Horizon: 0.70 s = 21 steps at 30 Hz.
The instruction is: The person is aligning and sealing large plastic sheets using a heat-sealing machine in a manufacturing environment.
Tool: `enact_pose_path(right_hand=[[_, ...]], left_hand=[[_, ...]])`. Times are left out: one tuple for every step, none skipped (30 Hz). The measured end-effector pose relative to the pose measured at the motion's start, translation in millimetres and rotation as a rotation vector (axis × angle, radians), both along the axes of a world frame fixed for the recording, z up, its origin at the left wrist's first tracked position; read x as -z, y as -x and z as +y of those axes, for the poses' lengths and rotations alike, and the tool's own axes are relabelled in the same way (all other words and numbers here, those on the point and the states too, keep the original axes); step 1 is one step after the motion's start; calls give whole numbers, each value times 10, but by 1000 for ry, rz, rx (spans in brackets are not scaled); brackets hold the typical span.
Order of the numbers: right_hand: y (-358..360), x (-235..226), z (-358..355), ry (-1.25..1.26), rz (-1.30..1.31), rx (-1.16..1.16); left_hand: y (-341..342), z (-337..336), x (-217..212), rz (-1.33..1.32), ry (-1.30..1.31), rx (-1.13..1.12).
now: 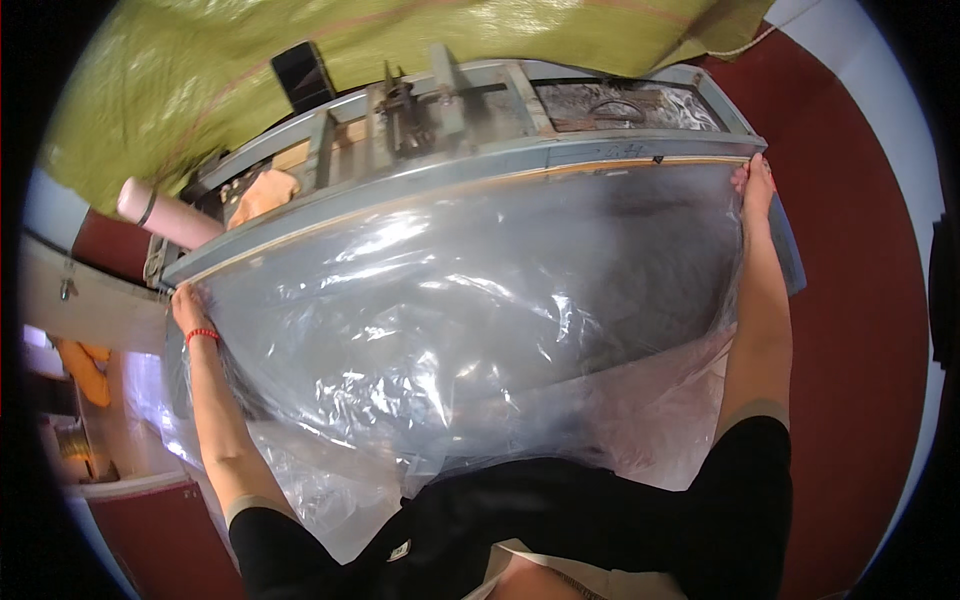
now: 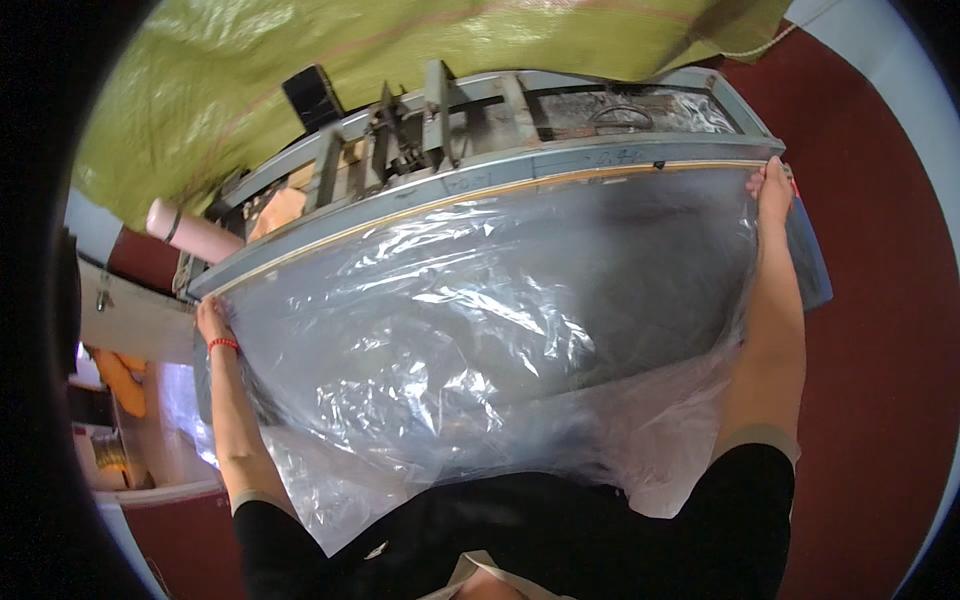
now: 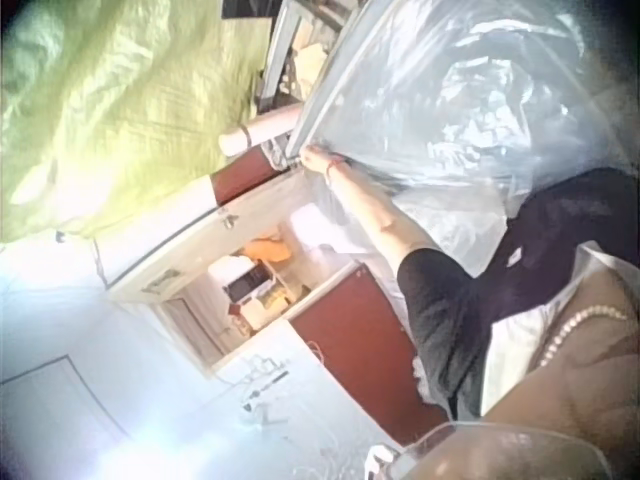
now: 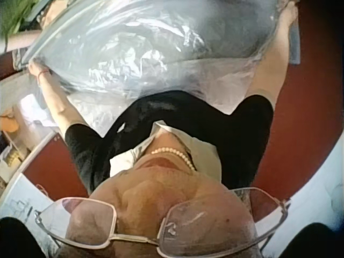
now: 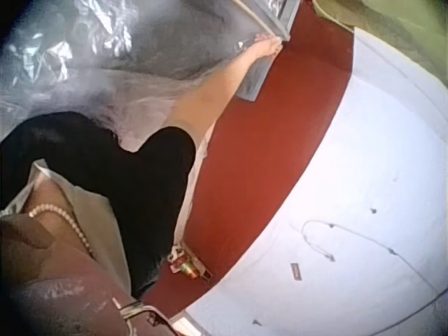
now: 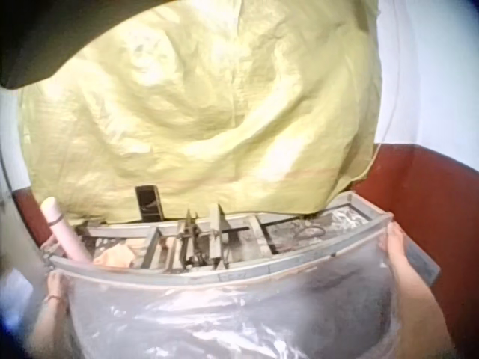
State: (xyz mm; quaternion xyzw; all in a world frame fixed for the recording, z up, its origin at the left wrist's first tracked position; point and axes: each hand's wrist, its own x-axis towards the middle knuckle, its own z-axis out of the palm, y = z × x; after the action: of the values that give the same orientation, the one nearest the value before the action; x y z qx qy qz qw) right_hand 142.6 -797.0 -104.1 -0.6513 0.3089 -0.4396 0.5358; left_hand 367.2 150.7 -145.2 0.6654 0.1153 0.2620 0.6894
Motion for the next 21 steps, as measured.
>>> enact_pose_path(right_hand=[[58, -131, 81, -34, 90, -46], [119, -234, 176, -67, 181, -96], [215, -294, 174, 27, 188, -102], [363, -340, 126, 123, 192, -104], [550, -462, 167, 130, 235, -64], [729, -523, 235, 135, 90, -68], [923, -516, 152, 177, 94, -32], [1129, -474, -22, 349, 174, 121], [1245, -465, 67, 424, 358, 282], [1314, -541, 163, 500, 540, 443], [1390, -623, 220, 701, 534, 576], [1387, -667, 251, 892, 518, 709], [1311, -729, 300, 1074, 393, 657], [1064, -900, 686, 1125, 245, 485], [738, -996, 1295, 834, 88, 114], [517, -1157, 2231, 788, 118, 22], [348, -1288, 2961, 764, 129, -243], [235, -1378, 3619, 665, 147, -513], [131, -1365, 4098, 801, 71, -729], [47, -1300, 4499, 818, -4, -941], [-41, -1210, 4895, 940, -115, -1039]], left_hand=[[72, -2, -92, 76, -80, 40], [153, 3, -185, 154, -159, 77], [245, 21, -294, 108, -249, 135], [334, 11, -391, 63, -339, 195], [503, -128, -514, 53, -362, 229], [701, -332, -674, 44, -384, 264], [905, -436, -783, 13, -407, 324], [1099, -543, -867, -21, -427, 387], [1322, -657, -945, -10, -432, 404], [1539, -771, -1045, 2, -437, 419], [1680, -881, -1104, -16, -398, 455], [1822, -978, -1195, -33, -368, 490], [1939, -1065, -1287, -53, -331, 527], [2054, -1133, -1369, -68, -298, 564], [2181, -1168, -1433, -86, -296, 566], [2321, -1141, -1493, -74, -307, 567], [2434, -1105, -1518, -72, -320, 564], [2537, -1073, -1531, -76, -328, 566], [2614, -1059, -1536, -81, -324, 559], [2662, -1081, -1557, -124, -379, 589], [2728, -1093, -1589, -162, -440, 607]])
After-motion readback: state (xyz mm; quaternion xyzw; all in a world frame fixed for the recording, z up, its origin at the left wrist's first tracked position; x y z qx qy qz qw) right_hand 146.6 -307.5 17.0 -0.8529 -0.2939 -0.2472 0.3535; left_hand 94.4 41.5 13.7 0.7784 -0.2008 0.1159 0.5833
